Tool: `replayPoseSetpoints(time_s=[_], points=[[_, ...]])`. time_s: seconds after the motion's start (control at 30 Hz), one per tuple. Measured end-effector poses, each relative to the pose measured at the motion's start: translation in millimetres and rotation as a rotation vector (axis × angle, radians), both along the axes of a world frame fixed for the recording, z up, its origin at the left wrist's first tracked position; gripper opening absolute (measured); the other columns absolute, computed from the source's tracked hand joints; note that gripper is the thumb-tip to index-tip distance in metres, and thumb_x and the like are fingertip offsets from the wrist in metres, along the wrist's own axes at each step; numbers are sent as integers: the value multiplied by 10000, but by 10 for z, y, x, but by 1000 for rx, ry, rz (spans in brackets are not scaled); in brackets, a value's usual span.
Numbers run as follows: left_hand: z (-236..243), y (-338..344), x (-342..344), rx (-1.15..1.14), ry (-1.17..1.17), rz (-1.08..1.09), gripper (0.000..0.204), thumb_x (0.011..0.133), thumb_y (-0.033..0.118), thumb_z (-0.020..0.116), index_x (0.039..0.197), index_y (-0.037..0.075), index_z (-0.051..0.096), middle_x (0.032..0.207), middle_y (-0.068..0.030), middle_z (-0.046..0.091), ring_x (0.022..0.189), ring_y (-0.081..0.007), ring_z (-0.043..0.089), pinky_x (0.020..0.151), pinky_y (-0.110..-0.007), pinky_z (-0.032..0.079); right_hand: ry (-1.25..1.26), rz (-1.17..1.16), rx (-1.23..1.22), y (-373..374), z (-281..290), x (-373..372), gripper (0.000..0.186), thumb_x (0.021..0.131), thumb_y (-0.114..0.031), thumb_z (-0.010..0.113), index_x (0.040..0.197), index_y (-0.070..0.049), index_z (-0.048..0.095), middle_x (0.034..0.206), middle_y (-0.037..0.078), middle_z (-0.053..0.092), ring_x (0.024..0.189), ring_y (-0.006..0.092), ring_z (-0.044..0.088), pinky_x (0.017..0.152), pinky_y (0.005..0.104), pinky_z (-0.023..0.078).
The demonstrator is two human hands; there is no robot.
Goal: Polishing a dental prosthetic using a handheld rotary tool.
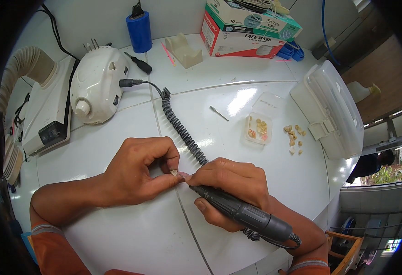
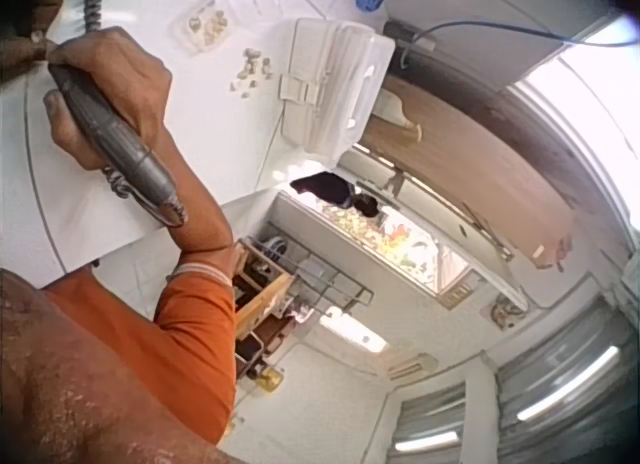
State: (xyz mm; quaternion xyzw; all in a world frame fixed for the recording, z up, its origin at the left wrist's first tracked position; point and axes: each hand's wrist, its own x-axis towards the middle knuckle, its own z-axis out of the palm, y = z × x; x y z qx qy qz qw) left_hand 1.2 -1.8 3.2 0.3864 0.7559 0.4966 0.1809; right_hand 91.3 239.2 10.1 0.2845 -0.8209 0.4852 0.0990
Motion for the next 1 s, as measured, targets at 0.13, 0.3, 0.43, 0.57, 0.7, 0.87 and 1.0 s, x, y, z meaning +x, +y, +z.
replayPoseSetpoints(time_s=[0.13,0.3,0.43,0.57,0.7,0.87,1.0], points=[[-64,2,6,37,20,18,252,887,99,868,899,20,628,779,-74,664,647,-181,611,584,-330,484,1,6,4,-3,-2,-11,347,749,-16,790,1087,44,746,912,183,761,784,309,764,728,380,633],[-92,0,0,58,51,19,258,879,109,880,902,25,637,777,-48,656,619,-141,565,565,-312,457,-9,8,4,-8,0,-12,346,747,-13,792,1086,44,747,912,181,764,779,305,765,724,377,631],[-65,2,8,43,21,6,247,885,92,855,912,18,621,795,-104,682,681,-229,673,624,-350,535,-14,8,5,-11,3,-15,341,749,-9,790,1082,44,748,911,178,766,775,299,765,719,373,629],[-22,-2,0,4,13,-5,239,891,82,842,918,17,613,806,-130,694,707,-273,727,639,-367,567,-9,8,4,-3,-4,-14,338,751,-9,789,1082,44,747,914,175,768,772,297,765,715,372,627],[-63,-7,-8,32,31,-13,233,891,80,838,920,19,615,807,-130,693,692,-270,718,626,-364,559,-16,10,-3,-13,-4,-12,335,753,-12,789,1081,40,747,912,174,770,768,296,765,715,371,628],[-116,-3,0,71,29,-6,221,888,68,828,921,18,614,804,-132,690,679,-262,705,620,-359,560,-5,9,3,-15,-1,-22,332,755,-13,789,1080,37,748,909,175,771,771,297,768,720,372,632],[-86,-1,6,52,6,-5,214,886,65,822,921,19,616,798,-132,690,681,-265,708,635,-364,568,-27,11,3,-10,1,-16,333,756,-14,789,1083,38,748,911,175,773,779,298,773,727,373,635]])
